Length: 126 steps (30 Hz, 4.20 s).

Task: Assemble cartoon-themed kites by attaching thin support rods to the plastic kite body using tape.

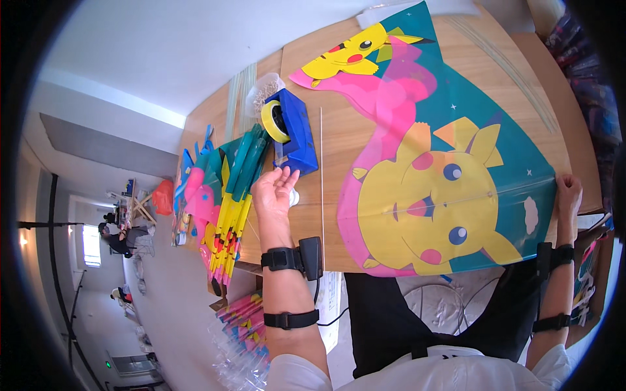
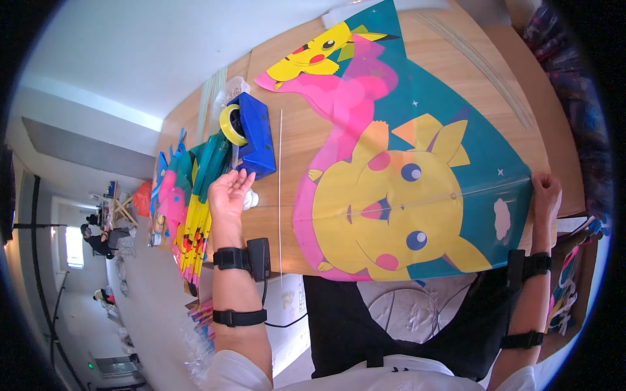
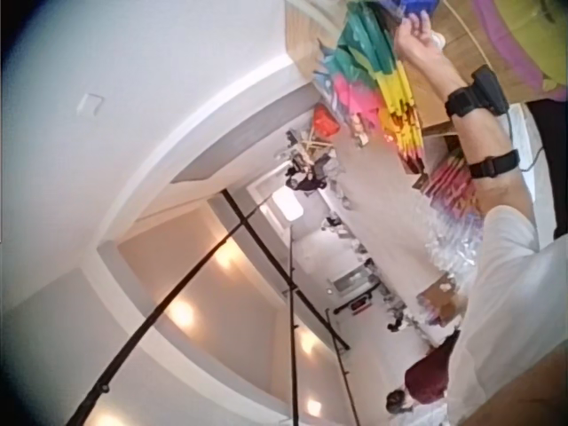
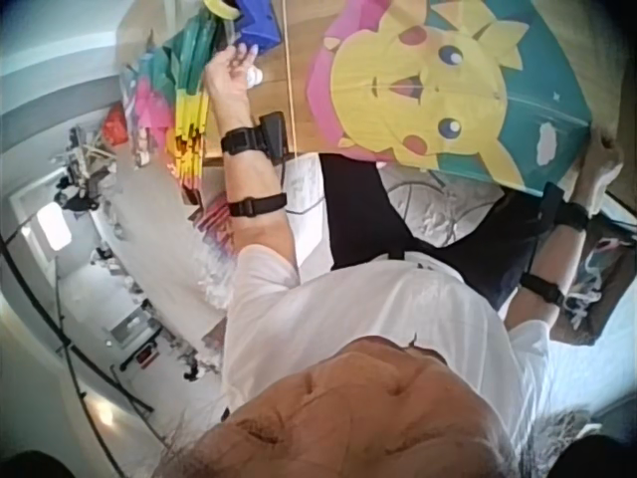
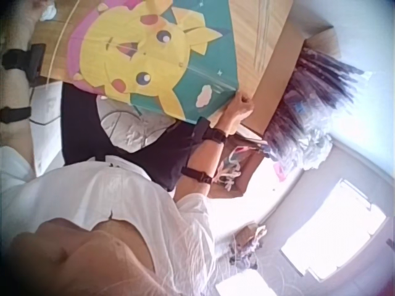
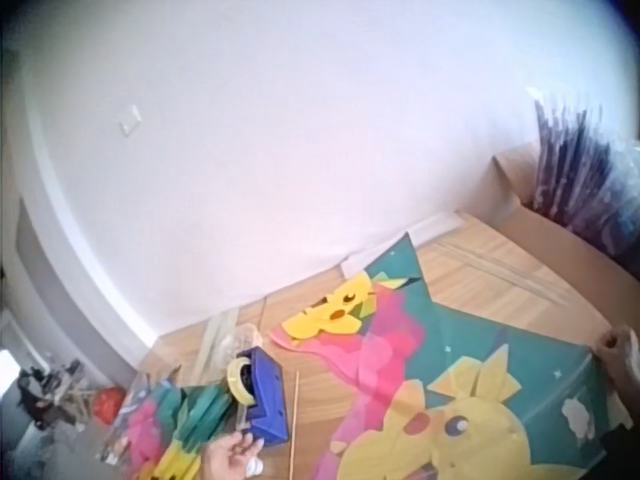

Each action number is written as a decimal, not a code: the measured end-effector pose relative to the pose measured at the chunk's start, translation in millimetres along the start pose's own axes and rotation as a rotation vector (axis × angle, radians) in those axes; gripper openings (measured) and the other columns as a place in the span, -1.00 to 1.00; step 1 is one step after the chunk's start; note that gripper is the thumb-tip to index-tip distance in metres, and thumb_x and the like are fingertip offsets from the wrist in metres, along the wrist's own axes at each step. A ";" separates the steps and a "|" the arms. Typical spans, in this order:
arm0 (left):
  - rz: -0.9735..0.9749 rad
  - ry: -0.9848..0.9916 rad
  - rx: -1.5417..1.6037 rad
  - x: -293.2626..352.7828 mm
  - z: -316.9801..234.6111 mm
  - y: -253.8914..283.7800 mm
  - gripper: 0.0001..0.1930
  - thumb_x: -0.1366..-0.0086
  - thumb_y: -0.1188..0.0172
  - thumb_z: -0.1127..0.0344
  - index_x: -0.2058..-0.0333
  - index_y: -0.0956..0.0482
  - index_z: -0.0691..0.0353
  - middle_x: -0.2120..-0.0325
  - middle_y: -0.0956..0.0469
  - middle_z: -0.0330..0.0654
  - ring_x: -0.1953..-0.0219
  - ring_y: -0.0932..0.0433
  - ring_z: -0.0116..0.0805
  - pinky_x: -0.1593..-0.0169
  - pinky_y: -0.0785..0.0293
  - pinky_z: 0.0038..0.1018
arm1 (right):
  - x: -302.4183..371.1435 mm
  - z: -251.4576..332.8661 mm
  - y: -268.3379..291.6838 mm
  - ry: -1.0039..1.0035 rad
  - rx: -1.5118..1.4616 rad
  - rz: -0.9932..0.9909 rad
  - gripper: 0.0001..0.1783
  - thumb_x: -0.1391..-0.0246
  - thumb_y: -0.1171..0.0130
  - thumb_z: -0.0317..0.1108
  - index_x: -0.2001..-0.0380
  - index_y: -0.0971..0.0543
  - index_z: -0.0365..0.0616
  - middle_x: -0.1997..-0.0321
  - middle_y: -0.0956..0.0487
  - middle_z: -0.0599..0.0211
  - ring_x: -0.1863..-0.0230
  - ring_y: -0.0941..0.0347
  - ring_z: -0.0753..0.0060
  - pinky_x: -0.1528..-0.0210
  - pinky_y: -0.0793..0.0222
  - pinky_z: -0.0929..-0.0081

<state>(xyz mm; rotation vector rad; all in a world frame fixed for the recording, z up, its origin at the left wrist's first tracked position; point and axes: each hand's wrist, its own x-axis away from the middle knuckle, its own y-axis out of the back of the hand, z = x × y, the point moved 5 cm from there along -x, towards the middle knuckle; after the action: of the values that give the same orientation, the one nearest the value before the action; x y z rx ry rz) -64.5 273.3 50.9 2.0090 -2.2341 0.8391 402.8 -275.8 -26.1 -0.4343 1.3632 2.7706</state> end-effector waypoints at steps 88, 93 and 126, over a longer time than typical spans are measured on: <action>0.954 -0.177 -1.815 100.2 126.3 -113.4 -0.83 -0.03 -0.24 0.39 0.62 -0.50 0.35 0.66 -0.48 0.03 0.56 -0.49 -0.20 0.44 -0.36 -0.33 | 5.7 14.0 4.3 0.072 0.036 0.024 -0.72 0.03 -0.23 -0.19 0.48 -0.58 -0.23 0.49 -0.54 0.23 0.41 -0.45 0.35 0.28 -0.33 0.42; 0.893 -0.137 -1.932 103.6 124.7 -117.6 -0.77 0.04 -0.29 0.31 0.45 -0.58 0.36 0.43 -0.54 0.16 0.29 -0.55 0.06 0.24 -0.43 -0.23 | 4.0 8.3 5.5 0.061 0.051 0.016 -0.70 0.04 -0.24 -0.16 0.48 -0.58 -0.23 0.50 -0.54 0.23 0.42 -0.45 0.34 0.29 -0.33 0.42; 0.396 -0.754 -2.004 176.1 128.7 -37.8 -0.19 -0.16 -0.12 0.01 -0.24 -0.02 0.38 -0.28 0.02 0.08 -0.31 0.01 0.03 -0.27 0.02 -0.08 | 21.3 45.1 15.3 -0.025 0.002 -0.086 -0.78 0.20 -0.29 -0.25 0.62 -0.53 -0.17 0.43 -0.49 0.17 0.29 -0.42 0.10 0.25 -0.34 0.24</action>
<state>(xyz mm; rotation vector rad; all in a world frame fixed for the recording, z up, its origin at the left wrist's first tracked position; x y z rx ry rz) -16.8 59.5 18.6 0.6924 -1.7771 -1.7683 369.5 -252.2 6.3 -0.4451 1.3088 2.6966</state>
